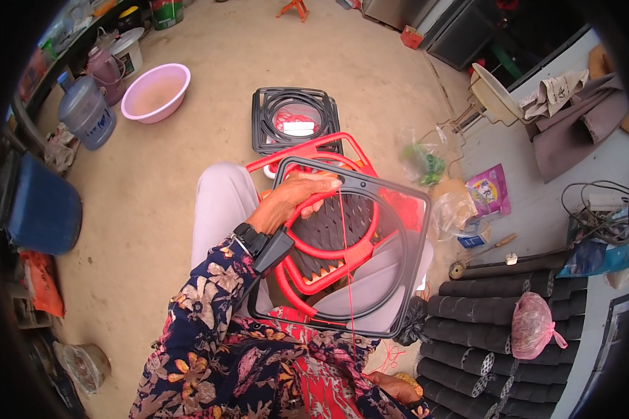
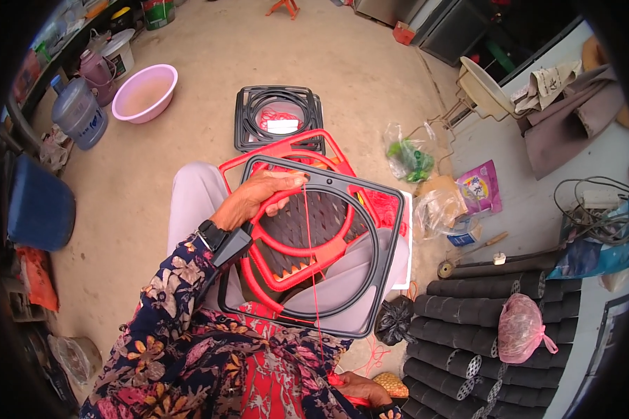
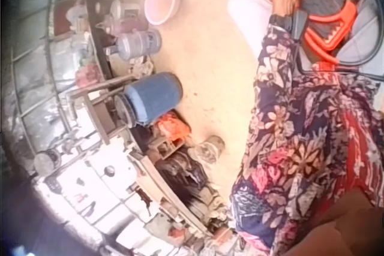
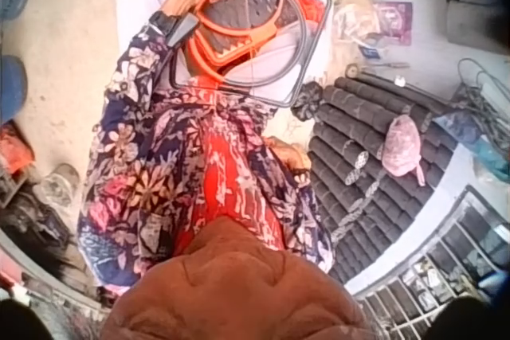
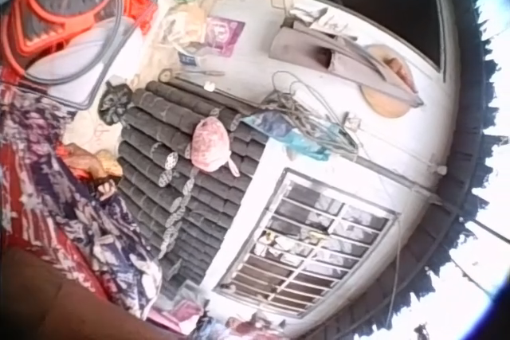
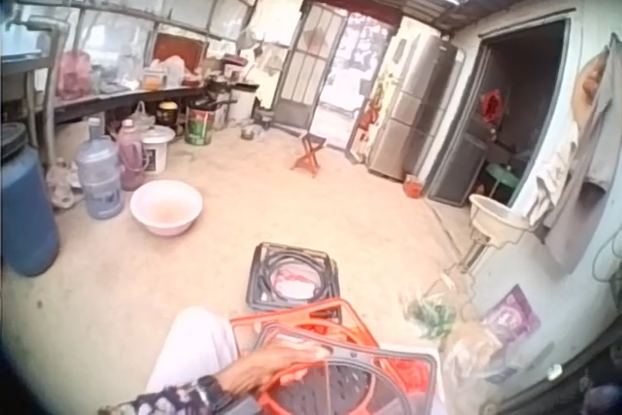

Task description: Winding a red cord onto a spool frame by hand.

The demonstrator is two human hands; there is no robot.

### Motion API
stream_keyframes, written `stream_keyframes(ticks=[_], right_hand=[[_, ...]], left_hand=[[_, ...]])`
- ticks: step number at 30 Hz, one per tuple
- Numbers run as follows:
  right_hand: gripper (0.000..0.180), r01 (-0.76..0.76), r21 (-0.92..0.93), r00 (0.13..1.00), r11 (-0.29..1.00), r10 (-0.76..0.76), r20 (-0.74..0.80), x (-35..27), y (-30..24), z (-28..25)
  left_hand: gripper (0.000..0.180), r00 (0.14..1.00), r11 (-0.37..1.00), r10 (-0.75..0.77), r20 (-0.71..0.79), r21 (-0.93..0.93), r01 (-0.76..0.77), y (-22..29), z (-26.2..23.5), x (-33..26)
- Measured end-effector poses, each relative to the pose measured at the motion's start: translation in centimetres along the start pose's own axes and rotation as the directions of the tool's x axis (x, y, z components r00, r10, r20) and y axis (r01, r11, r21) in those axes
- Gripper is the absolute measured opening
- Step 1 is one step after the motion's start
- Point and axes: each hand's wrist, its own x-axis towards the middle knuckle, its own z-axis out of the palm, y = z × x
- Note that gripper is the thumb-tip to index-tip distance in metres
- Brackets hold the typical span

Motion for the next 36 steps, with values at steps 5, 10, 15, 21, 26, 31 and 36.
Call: stream_keyframes(ticks=[5,10,15,21,26,31,36], right_hand=[[0.032,0.279,0.03,0.96,0.96,-0.277,-0.034,-1.9,-1.1,1.8],[0.024,-0.228,0.073,0.948,0.971,0.239,-0.213,0.3,1.3,0.3],[0.041,-0.286,0.011,0.944,0.958,0.284,-0.169,-1.4,-0.2,-2.5],[0.024,-0.234,0.033,0.935,0.972,0.234,-0.266,-3.5,-8.7,-1.6],[0.024,-0.054,0.064,0.885,0.996,0.078,-0.46,-7.4,-17.0,0.4],[0.027,0.554,0.016,0.711,0.832,-0.463,-0.53,-3.3,-23.1,0.1],[0.039,0.712,0.26,0.671,0.652,-0.524,-0.524,6.3,-27.7,-4.4]], left_hand=[[0.038,0.991,1.0,0.005,0.134,0.026,-0.009,-0.2,-0.2,1.0],[0.03,0.995,0.993,0.103,0.008,0.059,-0.103,-1.5,-0.5,1.4],[0.024,0.98,0.984,0.176,-0.097,0.048,-0.172,-1.8,-0.3,0.5],[0.026,0.957,0.961,0.266,-0.118,0.116,-0.253,-1.7,0.9,-0.1],[0.025,0.94,0.944,0.311,-0.14,0.16,-0.289,-1.9,1.0,-0.2],[0.021,0.941,0.94,0.307,-0.139,0.198,-0.277,-2.3,0.8,-0.3],[0.02,0.794,0.721,0.594,-0.13,0.525,-0.453,-2.5,1.2,-1.3]])
